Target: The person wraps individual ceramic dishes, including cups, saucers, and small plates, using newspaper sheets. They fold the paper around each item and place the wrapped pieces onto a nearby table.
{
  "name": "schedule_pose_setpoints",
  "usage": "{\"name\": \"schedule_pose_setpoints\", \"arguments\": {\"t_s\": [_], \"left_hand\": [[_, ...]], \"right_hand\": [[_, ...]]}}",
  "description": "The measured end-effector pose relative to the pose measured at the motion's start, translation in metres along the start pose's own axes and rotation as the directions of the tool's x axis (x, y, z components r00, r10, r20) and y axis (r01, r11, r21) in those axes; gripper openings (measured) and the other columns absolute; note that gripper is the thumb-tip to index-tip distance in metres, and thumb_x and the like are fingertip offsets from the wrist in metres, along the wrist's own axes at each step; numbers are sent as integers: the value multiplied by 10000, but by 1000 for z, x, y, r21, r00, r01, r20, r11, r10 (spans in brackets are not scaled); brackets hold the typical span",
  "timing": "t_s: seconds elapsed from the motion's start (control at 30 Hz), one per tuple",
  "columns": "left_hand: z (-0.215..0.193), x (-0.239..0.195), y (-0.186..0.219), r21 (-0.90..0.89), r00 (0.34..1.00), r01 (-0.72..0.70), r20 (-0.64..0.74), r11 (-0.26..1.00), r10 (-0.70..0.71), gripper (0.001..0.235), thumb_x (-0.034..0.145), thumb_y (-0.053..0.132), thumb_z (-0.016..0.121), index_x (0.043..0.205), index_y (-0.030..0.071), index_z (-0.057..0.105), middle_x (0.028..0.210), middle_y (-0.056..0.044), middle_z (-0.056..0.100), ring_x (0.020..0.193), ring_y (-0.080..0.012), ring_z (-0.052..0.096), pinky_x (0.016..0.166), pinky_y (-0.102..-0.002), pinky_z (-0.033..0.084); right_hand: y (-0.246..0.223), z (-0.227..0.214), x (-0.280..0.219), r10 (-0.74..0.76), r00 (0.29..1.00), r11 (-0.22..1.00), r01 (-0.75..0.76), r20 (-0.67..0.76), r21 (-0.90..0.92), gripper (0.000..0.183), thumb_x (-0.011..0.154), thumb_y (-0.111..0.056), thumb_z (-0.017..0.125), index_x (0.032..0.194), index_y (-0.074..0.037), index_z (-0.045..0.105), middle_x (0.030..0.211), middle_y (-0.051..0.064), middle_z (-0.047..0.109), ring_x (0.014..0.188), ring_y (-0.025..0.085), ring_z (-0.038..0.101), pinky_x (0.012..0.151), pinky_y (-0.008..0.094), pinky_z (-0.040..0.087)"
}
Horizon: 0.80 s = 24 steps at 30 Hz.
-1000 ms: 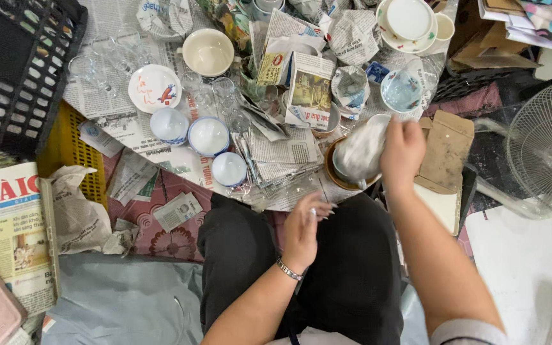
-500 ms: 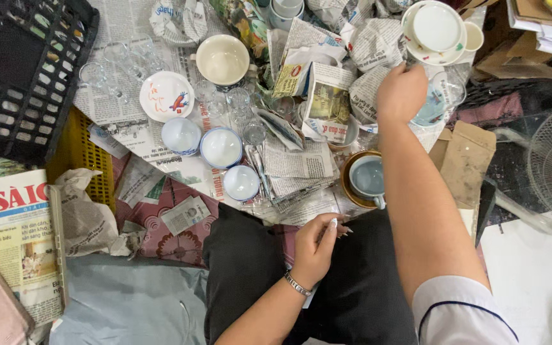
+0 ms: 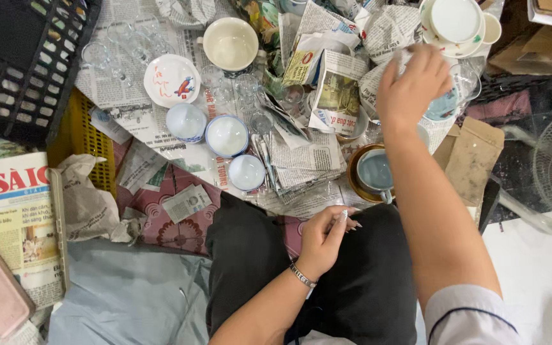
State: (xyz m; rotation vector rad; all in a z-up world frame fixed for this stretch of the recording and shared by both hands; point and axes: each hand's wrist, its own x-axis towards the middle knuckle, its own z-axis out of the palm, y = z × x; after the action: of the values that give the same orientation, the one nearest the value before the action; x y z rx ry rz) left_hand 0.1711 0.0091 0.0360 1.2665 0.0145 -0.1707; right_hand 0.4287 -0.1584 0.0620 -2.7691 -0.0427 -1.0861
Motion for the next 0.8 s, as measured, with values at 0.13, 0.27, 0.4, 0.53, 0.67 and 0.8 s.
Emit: {"name": "schedule_pose_setpoints", "arguments": {"t_s": [0.13,0.27,0.4,0.53,0.67,0.8], "left_hand": [[0,0,-2,27,1000,-16,-2,1000,16,227,1080,164,536,1196,31,679,955,-64,758,867,-107,714,828,-262,582],[-2,-1,-11,-21,1000,-14,-11,1000,14,240,1086,172,528,1212,25,670,961,-64,746,875,-107,694,830,-266,565],[-6,-1,-14,-41,999,5,-34,999,-6,263,1095,198,517,1194,20,684,948,-59,733,877,-107,691,828,-267,567],[-11,2,-13,-27,998,-3,-62,1000,2,287,1098,219,509,1181,17,696,923,-60,737,857,-104,691,809,-267,564],[-9,3,-3,-33,997,-14,-75,999,12,270,1104,215,531,1174,24,708,931,-76,742,866,-124,696,822,-274,566],[-14,-5,20,437,908,-306,-134,846,398,303,1040,266,629,1262,62,660,1234,-138,710,1114,-267,689,986,-381,547]], "right_hand": [[-46,-26,-25,-197,920,980,175,339,95,610,978,-515,753,1267,0,601,1337,179,517,1271,350,454,1028,541,289],[-77,-25,-46,-248,911,963,269,330,-19,869,673,-530,824,1247,83,600,1336,226,512,1205,381,453,983,529,326],[-74,-15,-51,-130,874,986,164,469,-32,691,753,-395,826,1240,57,637,1355,211,549,1224,385,490,996,535,326],[-56,-16,-57,-51,887,993,-2,460,114,223,919,-211,769,1083,-61,743,1096,115,710,1064,351,629,944,539,396],[-40,-30,-51,102,960,844,-222,260,488,178,1047,-203,698,1064,-35,754,874,77,683,801,206,615,760,377,493],[-35,-71,-58,315,895,648,-446,316,618,273,1111,-222,639,1017,27,698,740,47,584,711,89,468,649,305,416]]}}
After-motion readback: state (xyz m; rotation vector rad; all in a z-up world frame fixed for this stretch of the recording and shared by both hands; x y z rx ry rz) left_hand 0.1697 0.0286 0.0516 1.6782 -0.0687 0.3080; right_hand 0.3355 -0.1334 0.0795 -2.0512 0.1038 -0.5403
